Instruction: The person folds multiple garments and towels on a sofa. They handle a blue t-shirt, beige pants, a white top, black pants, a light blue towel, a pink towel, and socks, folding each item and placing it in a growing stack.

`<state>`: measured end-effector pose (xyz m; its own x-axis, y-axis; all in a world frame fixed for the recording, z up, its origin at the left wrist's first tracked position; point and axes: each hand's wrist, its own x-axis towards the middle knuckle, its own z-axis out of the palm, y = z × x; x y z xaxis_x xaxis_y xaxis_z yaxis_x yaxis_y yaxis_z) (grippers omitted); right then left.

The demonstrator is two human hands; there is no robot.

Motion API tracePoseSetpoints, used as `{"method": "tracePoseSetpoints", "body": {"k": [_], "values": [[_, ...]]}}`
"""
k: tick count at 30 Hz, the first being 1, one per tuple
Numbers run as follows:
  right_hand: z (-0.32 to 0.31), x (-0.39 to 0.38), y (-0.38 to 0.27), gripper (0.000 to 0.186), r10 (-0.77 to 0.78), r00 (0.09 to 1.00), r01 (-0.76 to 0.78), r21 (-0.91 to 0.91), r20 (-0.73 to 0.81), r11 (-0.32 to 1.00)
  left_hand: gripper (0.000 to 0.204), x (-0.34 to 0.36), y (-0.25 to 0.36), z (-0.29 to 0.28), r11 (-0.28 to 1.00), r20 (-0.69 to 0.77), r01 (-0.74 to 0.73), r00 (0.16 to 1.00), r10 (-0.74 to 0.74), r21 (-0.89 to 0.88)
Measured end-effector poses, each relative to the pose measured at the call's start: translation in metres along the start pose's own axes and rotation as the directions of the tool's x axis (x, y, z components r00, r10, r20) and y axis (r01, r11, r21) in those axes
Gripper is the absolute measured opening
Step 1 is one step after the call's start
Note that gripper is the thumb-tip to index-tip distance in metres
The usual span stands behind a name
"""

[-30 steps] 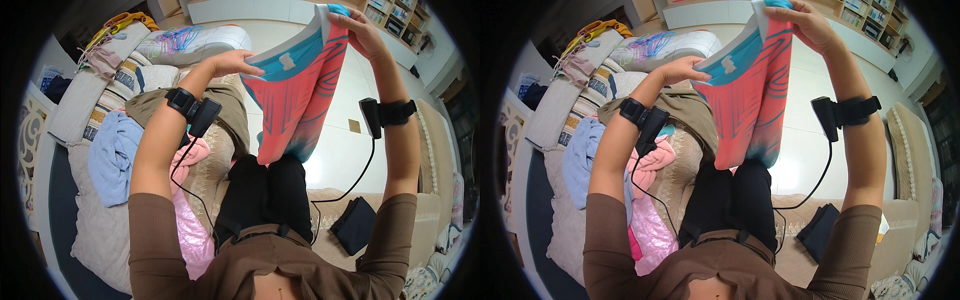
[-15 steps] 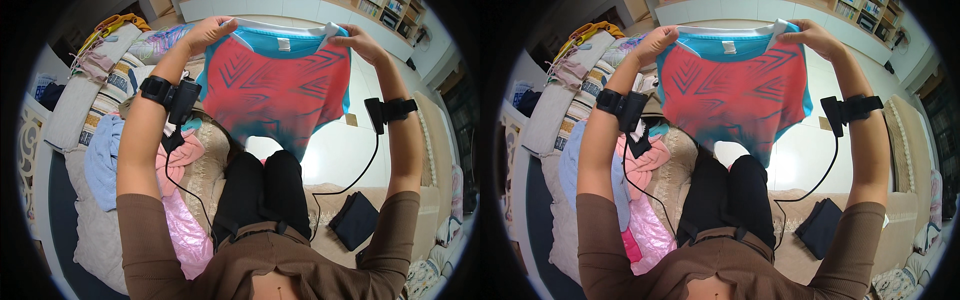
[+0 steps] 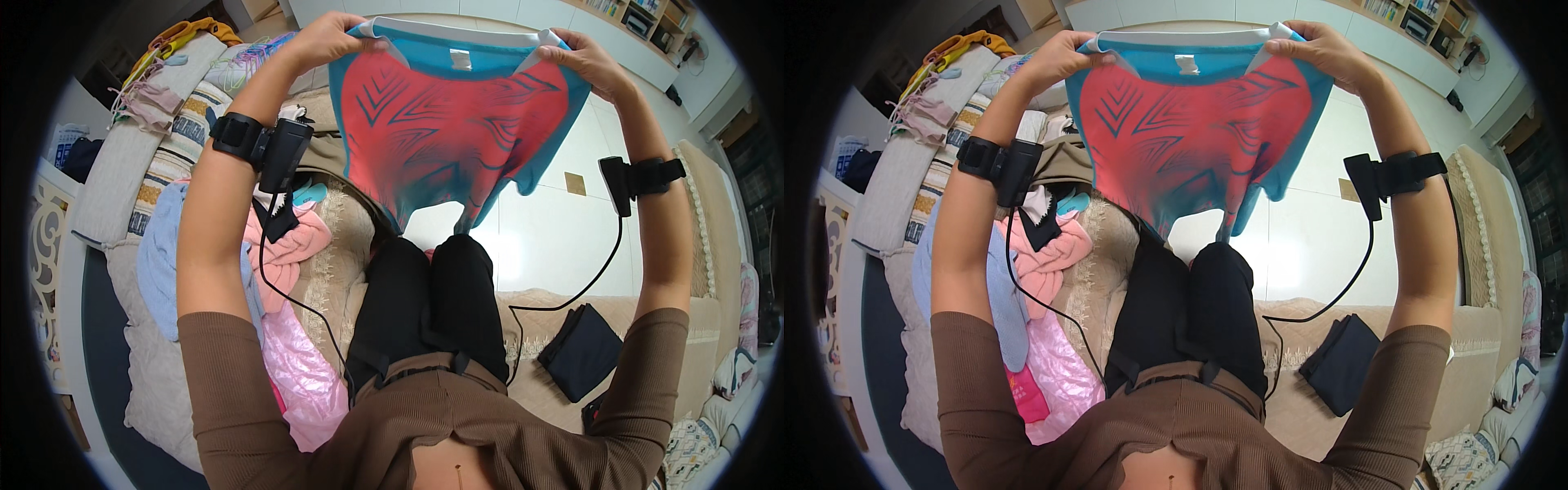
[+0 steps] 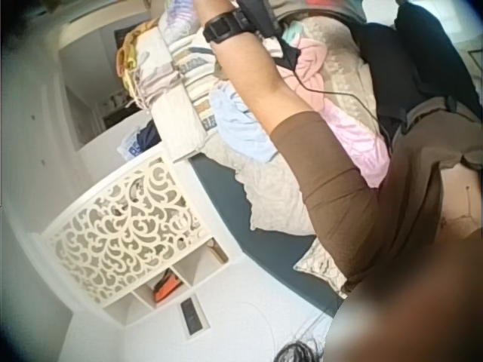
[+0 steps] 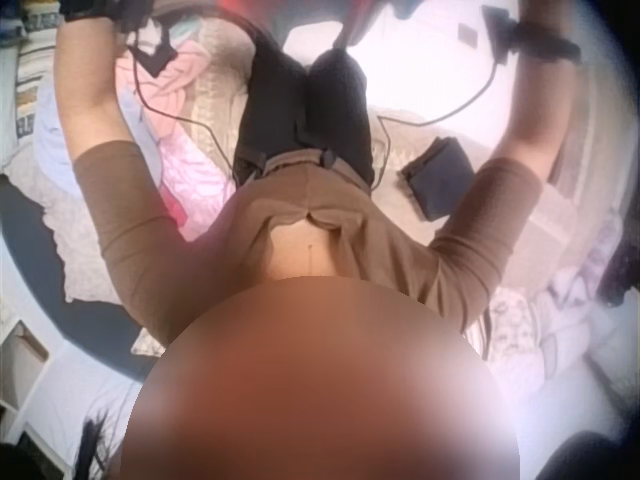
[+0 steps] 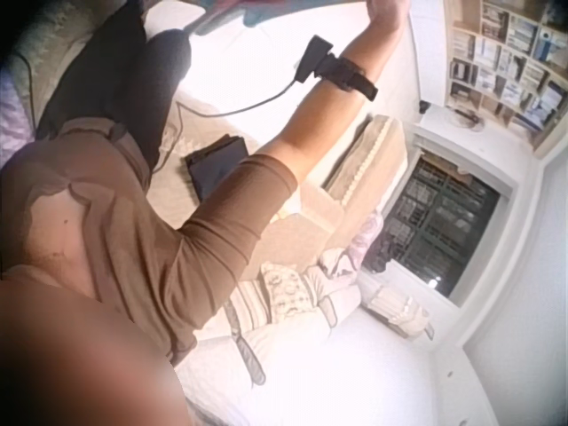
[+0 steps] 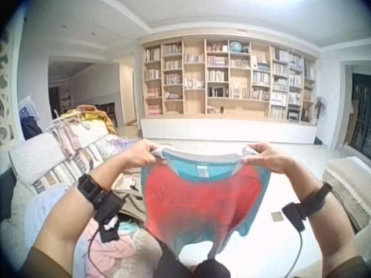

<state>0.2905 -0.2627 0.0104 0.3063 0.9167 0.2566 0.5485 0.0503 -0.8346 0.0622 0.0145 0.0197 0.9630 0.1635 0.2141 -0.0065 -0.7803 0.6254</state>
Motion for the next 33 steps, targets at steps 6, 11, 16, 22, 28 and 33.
{"method": "tracePoseSetpoints", "body": {"k": [6,11,16,22,28,33], "values": [[-0.007,-0.009,-0.004,0.037,0.091,0.995,-0.093,0.059,0.035,0.994,0.023,-0.009,0.01,0.002,0.996,0.202,0.033,0.978,-0.049,0.082],[-0.01,-0.007,0.004,0.03,0.097,0.992,-0.107,0.145,0.075,0.984,0.033,-0.007,0.005,0.013,0.998,0.206,0.026,0.978,-0.037,0.058],[-0.007,-0.001,0.013,0.028,0.027,0.999,-0.029,-0.07,-0.027,0.997,0.04,-0.011,-0.004,0.019,0.981,0.227,0.103,0.972,-0.064,-0.165],[0.001,-0.01,0.004,0.03,-0.099,0.994,0.105,-0.184,0.045,0.977,0.032,-0.02,0.002,0.021,0.968,0.227,0.177,0.965,-0.135,-0.176],[-0.006,-0.025,-0.016,0.031,-0.01,0.987,0.013,-0.015,0.158,1.0,0.021,-0.026,0.002,0.015,0.944,0.194,0.004,0.979,0.064,-0.331],[0.026,0.01,0.003,0.038,0.149,0.952,-0.284,-0.583,-0.268,0.762,0.04,0.018,-0.001,0.057,0.997,-0.349,0.066,0.934,-0.072,-0.029]]}}
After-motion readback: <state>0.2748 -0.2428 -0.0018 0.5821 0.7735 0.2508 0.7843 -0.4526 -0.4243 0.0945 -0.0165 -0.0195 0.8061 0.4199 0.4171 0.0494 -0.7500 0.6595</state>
